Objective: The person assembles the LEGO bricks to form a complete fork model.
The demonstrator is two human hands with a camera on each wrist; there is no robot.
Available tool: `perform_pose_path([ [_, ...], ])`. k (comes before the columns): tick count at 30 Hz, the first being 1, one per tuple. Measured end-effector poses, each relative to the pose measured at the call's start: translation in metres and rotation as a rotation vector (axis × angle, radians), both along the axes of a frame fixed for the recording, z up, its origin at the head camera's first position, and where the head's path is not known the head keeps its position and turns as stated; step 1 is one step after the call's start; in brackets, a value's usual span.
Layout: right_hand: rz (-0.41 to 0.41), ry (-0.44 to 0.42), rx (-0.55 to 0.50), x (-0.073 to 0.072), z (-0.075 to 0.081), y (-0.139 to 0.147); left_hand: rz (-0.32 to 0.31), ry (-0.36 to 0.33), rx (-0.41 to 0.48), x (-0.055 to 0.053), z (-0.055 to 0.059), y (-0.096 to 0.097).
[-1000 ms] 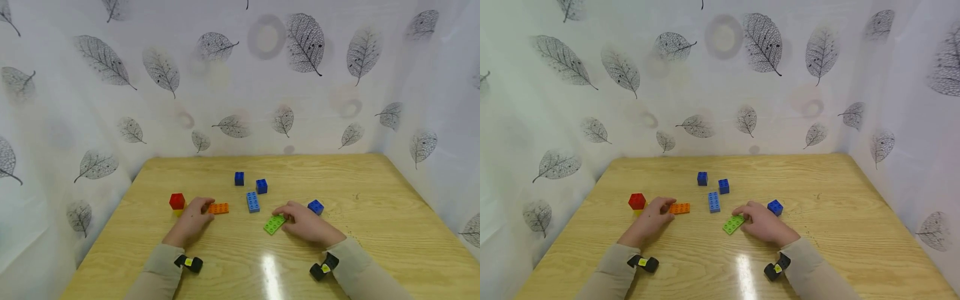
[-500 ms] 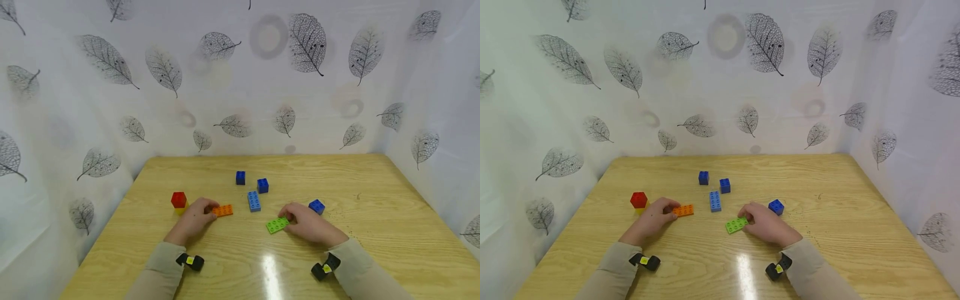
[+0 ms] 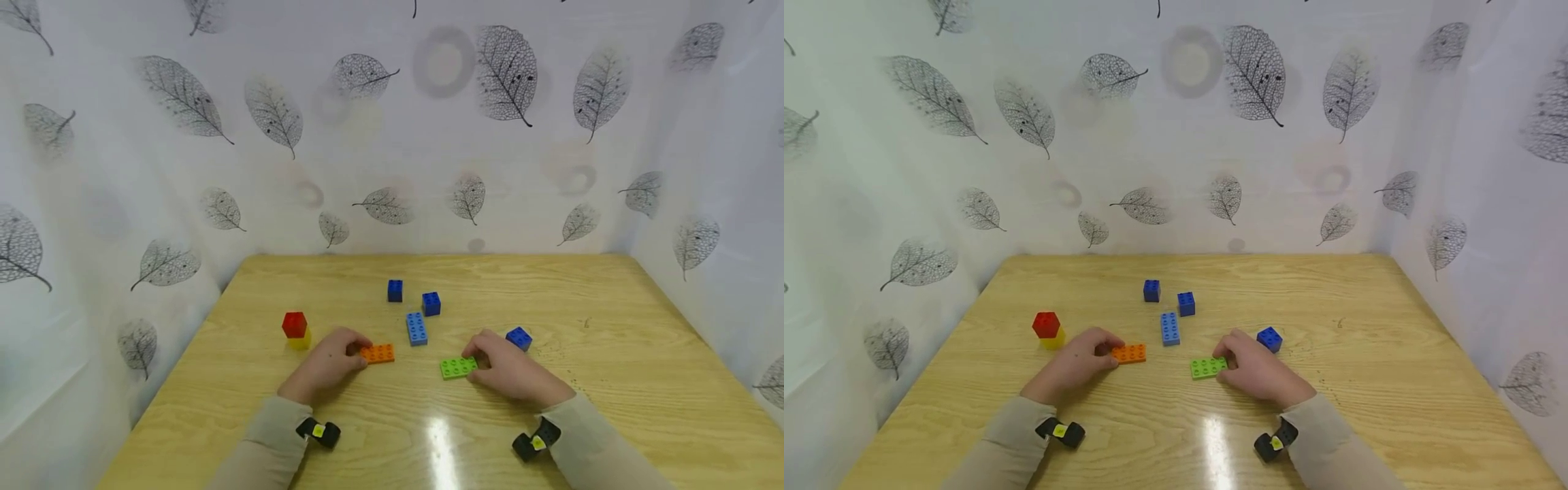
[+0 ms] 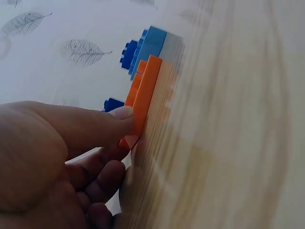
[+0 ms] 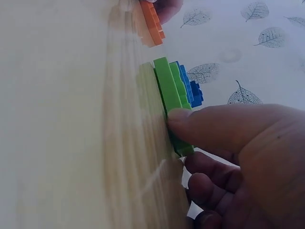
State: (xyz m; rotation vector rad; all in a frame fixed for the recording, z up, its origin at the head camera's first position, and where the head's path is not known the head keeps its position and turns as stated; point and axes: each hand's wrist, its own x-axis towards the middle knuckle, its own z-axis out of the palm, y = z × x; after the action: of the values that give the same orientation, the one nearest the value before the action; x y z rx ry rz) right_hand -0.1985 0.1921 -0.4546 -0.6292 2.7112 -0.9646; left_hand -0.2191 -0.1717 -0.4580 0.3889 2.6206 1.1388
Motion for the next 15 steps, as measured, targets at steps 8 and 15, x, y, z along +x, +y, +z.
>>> perform_pose_path([
  [8, 0.004, -0.020, 0.006, 0.006, 0.000, 0.003, -0.137, 0.004, -0.019, 0.012, -0.002, 0.030],
  [15, -0.018, -0.017, -0.003, 0.010, 0.003, 0.004, -0.166, 0.002, -0.015, 0.015, 0.002, 0.051],
])
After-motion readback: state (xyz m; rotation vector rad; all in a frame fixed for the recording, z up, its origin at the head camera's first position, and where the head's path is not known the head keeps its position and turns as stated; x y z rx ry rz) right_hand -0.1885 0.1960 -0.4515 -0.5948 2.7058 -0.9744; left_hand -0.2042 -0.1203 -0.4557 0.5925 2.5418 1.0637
